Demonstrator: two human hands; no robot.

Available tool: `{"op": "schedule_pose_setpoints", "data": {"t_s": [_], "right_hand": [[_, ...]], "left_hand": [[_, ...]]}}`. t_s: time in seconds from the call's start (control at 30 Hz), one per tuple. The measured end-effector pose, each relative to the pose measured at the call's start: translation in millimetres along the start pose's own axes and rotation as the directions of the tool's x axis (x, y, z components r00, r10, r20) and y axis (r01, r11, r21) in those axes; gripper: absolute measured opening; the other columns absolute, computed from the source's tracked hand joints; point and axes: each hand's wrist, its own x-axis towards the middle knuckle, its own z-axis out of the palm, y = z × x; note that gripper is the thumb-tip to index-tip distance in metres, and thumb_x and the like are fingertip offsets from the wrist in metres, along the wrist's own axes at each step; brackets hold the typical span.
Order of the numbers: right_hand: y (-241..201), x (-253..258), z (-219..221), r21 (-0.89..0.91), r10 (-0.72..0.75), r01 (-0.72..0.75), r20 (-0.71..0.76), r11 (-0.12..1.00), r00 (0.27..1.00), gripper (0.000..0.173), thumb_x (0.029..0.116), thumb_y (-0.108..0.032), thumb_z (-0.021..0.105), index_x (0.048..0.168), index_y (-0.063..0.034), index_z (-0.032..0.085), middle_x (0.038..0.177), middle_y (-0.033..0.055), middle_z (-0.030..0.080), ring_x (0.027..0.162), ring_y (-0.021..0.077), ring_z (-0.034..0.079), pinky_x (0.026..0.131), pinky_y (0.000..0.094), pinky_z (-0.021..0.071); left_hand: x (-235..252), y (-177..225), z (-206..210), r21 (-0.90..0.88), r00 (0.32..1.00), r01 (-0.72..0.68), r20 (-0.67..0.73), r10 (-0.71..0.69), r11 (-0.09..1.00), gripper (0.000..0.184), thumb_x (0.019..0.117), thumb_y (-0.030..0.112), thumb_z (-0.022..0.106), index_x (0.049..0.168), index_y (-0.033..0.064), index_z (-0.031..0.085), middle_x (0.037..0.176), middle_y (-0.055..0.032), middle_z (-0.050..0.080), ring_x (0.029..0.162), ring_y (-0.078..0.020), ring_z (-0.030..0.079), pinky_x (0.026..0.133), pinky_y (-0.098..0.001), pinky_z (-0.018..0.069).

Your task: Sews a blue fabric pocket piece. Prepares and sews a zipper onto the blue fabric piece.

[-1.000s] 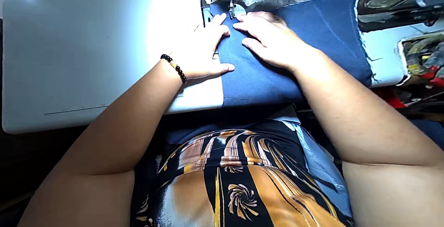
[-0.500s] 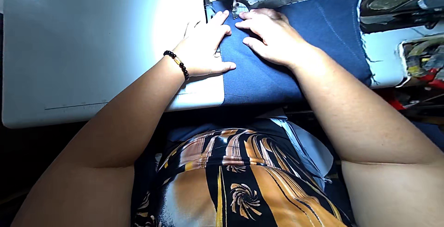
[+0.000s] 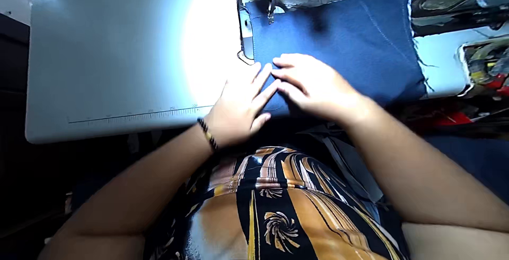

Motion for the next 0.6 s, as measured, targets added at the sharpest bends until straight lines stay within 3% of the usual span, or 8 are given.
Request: {"op": "schedule_pose_setpoints", "data": {"t_s": [0.07, 0.1, 0.17, 0.2, 0.27, 0.3, 0.47, 0.6], "right_hand": [[-7.2, -21.9, 16.0, -0.027, -0.019, 0.017, -0.074, 0.999, 0.997, 0.042, 0.1061, -0.025, 0.043, 0.134, -0.0058, 0.068, 0.146, 0.0116, 0.061, 0.142, 0.0318, 0.05, 0.12, 0.0509, 0.034], [-6.2, -28.8, 23.1, -0.031, -0.051, 0.047, -0.136, 0.998, 0.989, 0.04, 0.106, -0.023, 0.044, 0.13, -0.0056, 0.07, 0.143, 0.0111, 0.064, 0.141, 0.0321, 0.051, 0.121, 0.051, 0.0341], [-2.8, -33.5, 30.2, -0.036, -0.145, 0.141, -0.241, 0.989, 0.959, 0.033, 0.1034, -0.017, 0.05, 0.119, -0.0041, 0.075, 0.132, 0.012, 0.07, 0.137, 0.0334, 0.056, 0.119, 0.0499, 0.0373], [-1.4, -33.3, 30.9, -0.035, -0.178, 0.175, -0.262, 0.984, 0.948, 0.031, 0.1021, -0.014, 0.051, 0.116, -0.004, 0.076, 0.129, 0.012, 0.072, 0.134, 0.0321, 0.058, 0.118, 0.0476, 0.04], [0.5, -33.4, 30.2, -0.018, -0.213, 0.216, -0.273, 0.976, 0.938, 0.029, 0.1001, -0.012, 0.053, 0.112, -0.0041, 0.078, 0.125, 0.0127, 0.073, 0.128, 0.0296, 0.063, 0.113, 0.0429, 0.0463], [1.6, -33.5, 29.6, -0.009, -0.223, 0.229, -0.274, 0.973, 0.935, 0.028, 0.0992, -0.012, 0.053, 0.111, -0.0047, 0.078, 0.125, 0.013, 0.073, 0.127, 0.0291, 0.064, 0.111, 0.0421, 0.0478], [3.1, -33.4, 29.0, 0.007, -0.229, 0.24, -0.275, 0.971, 0.934, 0.027, 0.1004, -0.018, 0.056, 0.107, -0.0066, 0.079, 0.124, 0.0125, 0.073, 0.126, 0.0288, 0.064, 0.111, 0.0421, 0.0477], [4.5, -33.0, 28.4, 0.018, -0.225, 0.237, -0.256, 0.971, 0.94, 0.03, 0.1021, -0.022, 0.054, 0.106, -0.0061, 0.079, 0.125, 0.0129, 0.073, 0.127, 0.0289, 0.064, 0.111, 0.0427, 0.0464]], "left_hand": [[-14.4, 7.4, 4.2, -0.102, 0.997, -0.024, -0.069, 0.017, 0.995, 0.06, 0.1065, 0.043, 0.035, 0.154, 0.0082, 0.048, 0.166, -0.0091, 0.037, 0.156, -0.0273, 0.028, 0.123, -0.059, 0.0212], [-12.1, 3.4, 4.5, -0.239, 0.985, -0.025, -0.171, -0.017, 0.971, 0.05, 0.1064, 0.036, 0.043, 0.141, 0.0055, 0.062, 0.154, -0.0098, 0.053, 0.148, -0.0256, 0.043, 0.121, -0.0529, 0.0312], [11.3, -12.8, -1.7, -0.374, 0.908, 0.113, -0.337, -0.248, 0.921, 0.032, 0.1014, 0.029, 0.058, 0.111, 0.0027, 0.074, 0.116, -0.0122, 0.074, 0.11, -0.021, 0.069, 0.096, -0.0403, 0.0554], [27.7, -24.0, -10.6, -0.364, 0.872, 0.271, -0.299, -0.387, 0.891, 0.038, 0.0975, 0.038, 0.065, 0.111, 0.0029, 0.07, 0.112, -0.0147, 0.07, 0.105, -0.0244, 0.067, 0.092, -0.0429, 0.0549], [60.4, -41.8, -31.4, -0.276, 0.799, 0.567, -0.044, -0.6, 0.776, 0.07, 0.0834, 0.063, 0.074, 0.125, 0.0072, 0.066, 0.131, -0.0178, 0.061, 0.126, -0.0343, 0.055, 0.103, -0.0578, 0.043], [72.2, -46.9, -38.0, -0.229, 0.783, 0.613, 0.047, -0.62, 0.756, 0.076, 0.0788, 0.067, 0.076, 0.126, 0.0086, 0.065, 0.133, -0.017, 0.06, 0.128, -0.0349, 0.053, 0.104, -0.0608, 0.0398], [55.1, -28.3, -39.6, -0.26, 0.854, 0.521, 0.172, -0.492, 0.813, 0.053, 0.0805, 0.052, 0.084, 0.098, 0.0044, 0.069, 0.089, -0.0141, 0.066, 0.087, -0.0324, 0.065, 0.077, -0.0589, 0.0509], [13.9, -1.5, -12.2, -0.388, 0.917, 0.362, -0.015, -0.399, 0.848, 0.038, 0.0903, 0.049, 0.072, 0.084, 0.0127, 0.066, 0.068, 0.0, 0.059, 0.069, -0.0173, 0.058, 0.077, -0.0522, 0.0453]]}}
